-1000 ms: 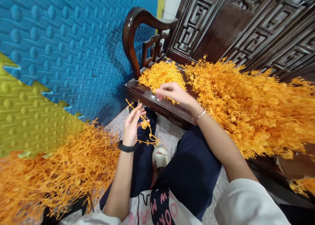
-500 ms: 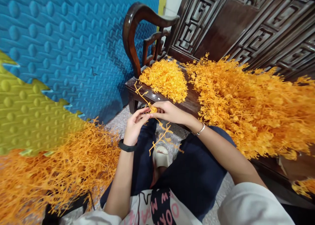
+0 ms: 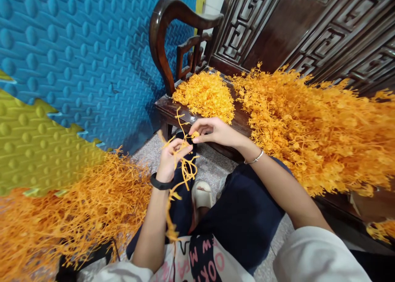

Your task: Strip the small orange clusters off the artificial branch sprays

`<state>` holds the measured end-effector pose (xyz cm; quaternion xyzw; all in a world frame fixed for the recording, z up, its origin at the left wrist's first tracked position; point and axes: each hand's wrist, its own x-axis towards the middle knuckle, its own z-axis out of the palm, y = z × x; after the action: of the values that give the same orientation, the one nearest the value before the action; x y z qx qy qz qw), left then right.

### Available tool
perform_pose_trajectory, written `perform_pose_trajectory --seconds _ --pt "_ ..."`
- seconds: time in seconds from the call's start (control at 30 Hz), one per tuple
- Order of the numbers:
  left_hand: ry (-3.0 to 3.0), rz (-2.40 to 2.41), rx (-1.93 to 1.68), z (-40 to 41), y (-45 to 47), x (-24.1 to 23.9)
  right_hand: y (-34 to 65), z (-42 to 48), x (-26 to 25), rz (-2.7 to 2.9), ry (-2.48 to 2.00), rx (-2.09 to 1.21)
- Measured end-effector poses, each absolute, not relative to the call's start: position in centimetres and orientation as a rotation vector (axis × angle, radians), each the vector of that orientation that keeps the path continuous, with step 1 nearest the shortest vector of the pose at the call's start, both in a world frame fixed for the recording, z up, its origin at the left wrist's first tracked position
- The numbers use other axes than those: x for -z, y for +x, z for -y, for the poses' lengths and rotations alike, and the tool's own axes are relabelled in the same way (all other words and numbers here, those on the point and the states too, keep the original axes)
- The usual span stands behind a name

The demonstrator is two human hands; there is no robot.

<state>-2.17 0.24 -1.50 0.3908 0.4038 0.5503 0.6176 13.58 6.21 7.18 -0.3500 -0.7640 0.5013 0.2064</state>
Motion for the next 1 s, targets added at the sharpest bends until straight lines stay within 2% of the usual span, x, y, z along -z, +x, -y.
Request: perform_pose_trajectory --seconds 0.13,0.23,0.33,0.53,0.8,1.0 --pt "0.945 -0.874 -1.318 -0.3 -2.1 1.5 13.9 -6.2 -7.8 1.936 -0.945 -1.683" --pt "0.971 -0.866 -1.369 -0.4 -1.9 1.6 13.9 -6.3 -7.6 1.81 -0.992 -1.681" --pt "0.978 -0.908 -1.383 -0.5 -1.7 1.8 13.7 -6.8 -6.8 1.754 -1.082 -1.57" --pt "0.963 -0.922 -1.334 -0.5 -1.1 1.6 13.5 -8.2 -5.9 1.82 -1.219 -1.147" --pt "0.92 -0.927 -1.324 -0.8 -0.9 1.5 12.7 -9.5 -5.1 1.705 -1.3 -1.036" --pt "0.859 -0.817 -1.343 -1.2 -1.2 2.0 11.5 -9.6 -4.6 1.825 -1.343 -0.872"
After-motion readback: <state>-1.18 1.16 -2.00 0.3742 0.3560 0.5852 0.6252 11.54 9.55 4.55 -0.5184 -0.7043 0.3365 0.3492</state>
